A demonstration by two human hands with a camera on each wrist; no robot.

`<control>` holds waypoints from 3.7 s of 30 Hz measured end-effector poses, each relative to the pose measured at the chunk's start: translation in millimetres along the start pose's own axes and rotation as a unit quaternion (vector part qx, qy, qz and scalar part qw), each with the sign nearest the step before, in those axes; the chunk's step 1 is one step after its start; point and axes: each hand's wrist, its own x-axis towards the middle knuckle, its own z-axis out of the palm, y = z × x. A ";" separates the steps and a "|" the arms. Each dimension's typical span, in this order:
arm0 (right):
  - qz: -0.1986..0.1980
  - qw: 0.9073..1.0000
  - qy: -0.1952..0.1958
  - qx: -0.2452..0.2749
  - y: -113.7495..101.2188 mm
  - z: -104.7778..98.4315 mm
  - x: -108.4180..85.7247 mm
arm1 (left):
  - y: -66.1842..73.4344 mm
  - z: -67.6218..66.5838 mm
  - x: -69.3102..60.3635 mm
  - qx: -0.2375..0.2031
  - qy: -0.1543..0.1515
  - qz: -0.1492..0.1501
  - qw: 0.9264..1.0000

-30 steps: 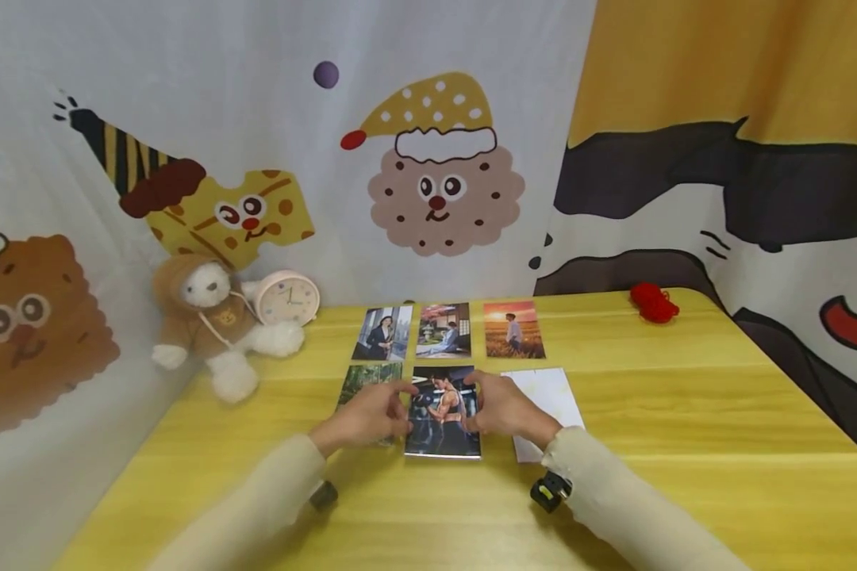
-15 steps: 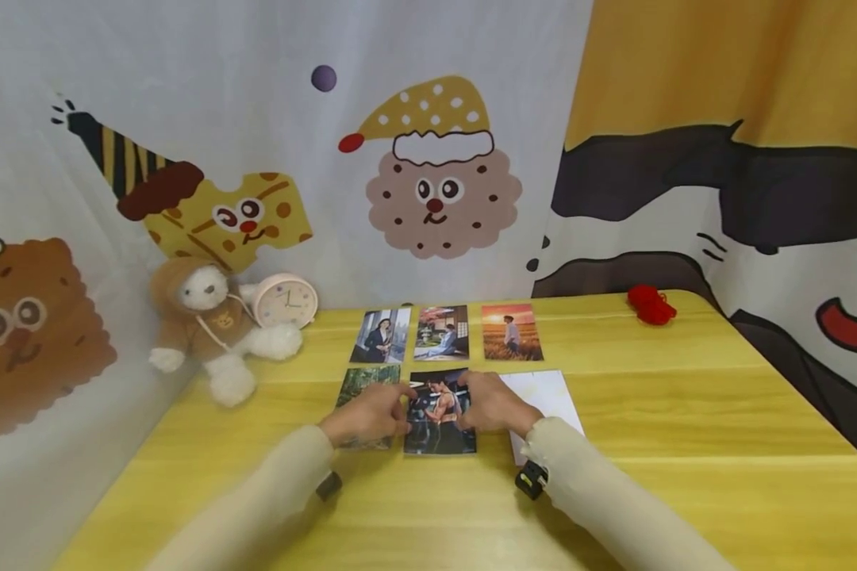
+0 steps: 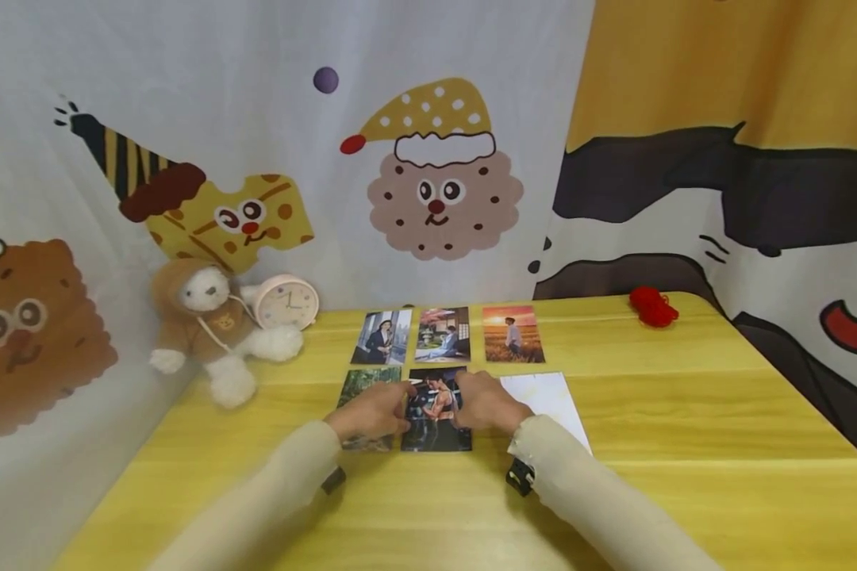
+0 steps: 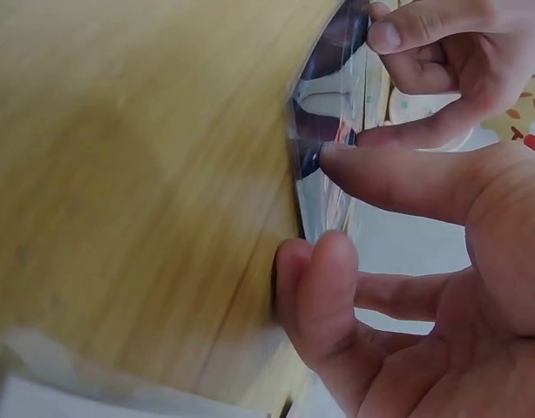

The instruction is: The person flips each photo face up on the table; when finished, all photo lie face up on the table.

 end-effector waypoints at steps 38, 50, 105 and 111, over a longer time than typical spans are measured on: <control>-0.066 0.990 0.088 -0.088 26.4 -61.7 -73.3 | 62.8 13.4 -3.9 -0.582 -0.181 0.059 0.791; 0.024 0.996 -0.004 -0.088 79.1 -55.9 -88.2 | 86.2 22.7 3.0 -0.572 -0.198 0.048 0.795; -0.134 0.951 0.047 0.276 56.8 -48.3 -83.6 | 78.6 11.0 20.6 -0.462 -0.033 0.079 0.883; -0.121 0.942 0.106 0.295 47.6 -50.8 -86.0 | 84.4 8.2 20.7 -0.449 0.006 0.082 0.890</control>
